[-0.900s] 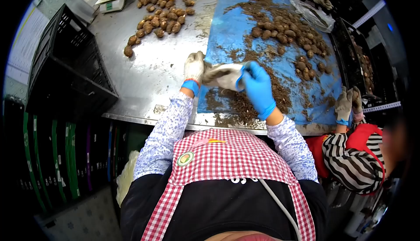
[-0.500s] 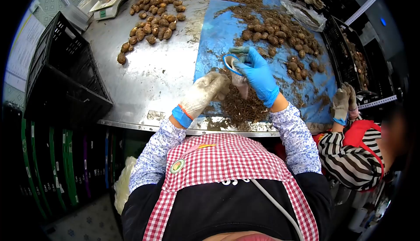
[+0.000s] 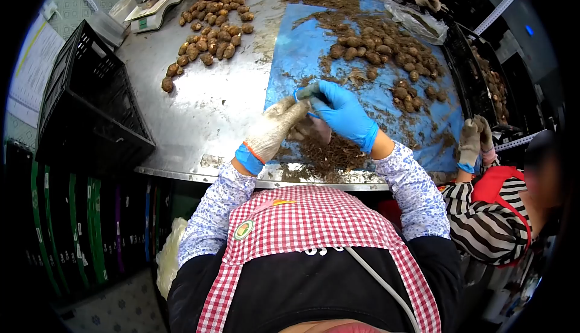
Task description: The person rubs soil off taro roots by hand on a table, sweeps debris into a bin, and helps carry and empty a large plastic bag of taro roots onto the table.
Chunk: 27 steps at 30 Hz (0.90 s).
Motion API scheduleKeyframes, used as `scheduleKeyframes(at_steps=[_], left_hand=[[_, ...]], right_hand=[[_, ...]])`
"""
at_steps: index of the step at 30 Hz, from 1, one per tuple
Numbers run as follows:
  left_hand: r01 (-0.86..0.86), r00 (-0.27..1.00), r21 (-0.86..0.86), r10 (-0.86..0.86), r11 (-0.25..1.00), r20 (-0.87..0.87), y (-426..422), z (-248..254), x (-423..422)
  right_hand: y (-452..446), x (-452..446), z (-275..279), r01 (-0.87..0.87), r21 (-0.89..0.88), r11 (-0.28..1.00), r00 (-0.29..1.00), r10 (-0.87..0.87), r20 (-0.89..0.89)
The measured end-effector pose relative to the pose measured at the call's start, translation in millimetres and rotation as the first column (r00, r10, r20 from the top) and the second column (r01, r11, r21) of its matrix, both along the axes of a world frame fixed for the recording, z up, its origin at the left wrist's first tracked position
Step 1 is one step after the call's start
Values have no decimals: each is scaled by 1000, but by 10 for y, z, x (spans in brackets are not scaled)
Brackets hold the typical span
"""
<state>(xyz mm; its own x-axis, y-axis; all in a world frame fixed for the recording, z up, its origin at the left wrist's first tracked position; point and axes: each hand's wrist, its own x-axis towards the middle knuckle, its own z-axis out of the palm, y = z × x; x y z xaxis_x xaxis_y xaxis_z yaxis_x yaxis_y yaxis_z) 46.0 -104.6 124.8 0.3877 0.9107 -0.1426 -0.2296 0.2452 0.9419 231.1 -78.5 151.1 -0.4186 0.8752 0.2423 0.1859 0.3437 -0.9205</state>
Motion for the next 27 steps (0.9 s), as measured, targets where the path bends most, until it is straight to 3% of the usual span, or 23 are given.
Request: scheduleKeyframes(at_steps=[2, 5, 7, 10, 11, 12, 13, 14, 16, 18, 19, 20, 21, 22, 23, 24, 26, 27], left_hand=[[-30, 999, -33, 30, 999, 14, 33, -32, 17], [-181, 980, 22, 182, 983, -83, 51, -72, -45], [-266, 949, 86, 276, 960, -154, -1, 18, -45], [-235, 924, 285, 304, 929, -231, 75, -177, -23], [-236, 951, 129, 256, 963, -173, 33, -74, 14], [-254, 942, 218, 292, 942, -166, 157, -236, 45], [-273, 948, 159, 293, 949, -123, 191, -152, 78], [-288, 952, 90, 295, 953, -84, 187, -78, 99], [-203, 909, 535, 361, 820, -207, 210, -72, 98], [-49, 906, 625, 298, 779, -300, 174, 10, 86], [31, 926, 525, 174, 850, -336, 106, 147, 86], [115, 933, 413, 44, 904, -358, 38, 214, 95], [280, 885, 651, 74, 705, -461, 27, 134, 137], [442, 828, 788, 143, 428, -542, 5, 139, 195], [607, 708, 620, 16, 496, -706, -72, 203, 208], [547, 773, 748, 118, 374, -624, -80, 99, 223], [448, 815, 781, 161, 435, -557, -17, -77, 209], [418, 807, 772, 194, 480, -557, 1, -87, 213]], right_hand=[[21, 30, -106, 38, 1, 999, 999, -38, 28], [43, 249, -64, 38, 412, 910, 915, -197, 352], [41, 317, 36, -33, 640, 767, 742, -410, 530], [69, 345, -139, -255, 574, 778, 502, -400, 766], [41, 332, -241, -377, 541, 752, 494, -332, 804], [-62, 254, -202, -412, 460, 787, 434, -274, 858], [-137, 206, -227, -389, 345, 854, 480, -131, 867], [-222, 145, -216, -402, 188, 896, 414, -6, 910], [-228, 115, -115, -372, 17, 928, 322, 112, 940], [6, 205, -229, -203, -123, 971, 379, 194, 905], [75, 201, -108, -120, -197, 973, 414, 230, 881], [37, 272, 72, 52, -428, 902, 759, 243, 604], [163, 407, 80, 1, -611, 792, 878, 292, 380], [309, 515, 25, -96, -753, 651, 949, 289, 128], [411, 520, -65, -174, -679, 713, 946, 313, 87], [363, 446, 73, -199, -632, 749, 966, 257, 1], [280, 311, 211, -250, -512, 822, 967, 187, -172], [286, 270, 281, -243, -477, 845, 968, 178, -178]])
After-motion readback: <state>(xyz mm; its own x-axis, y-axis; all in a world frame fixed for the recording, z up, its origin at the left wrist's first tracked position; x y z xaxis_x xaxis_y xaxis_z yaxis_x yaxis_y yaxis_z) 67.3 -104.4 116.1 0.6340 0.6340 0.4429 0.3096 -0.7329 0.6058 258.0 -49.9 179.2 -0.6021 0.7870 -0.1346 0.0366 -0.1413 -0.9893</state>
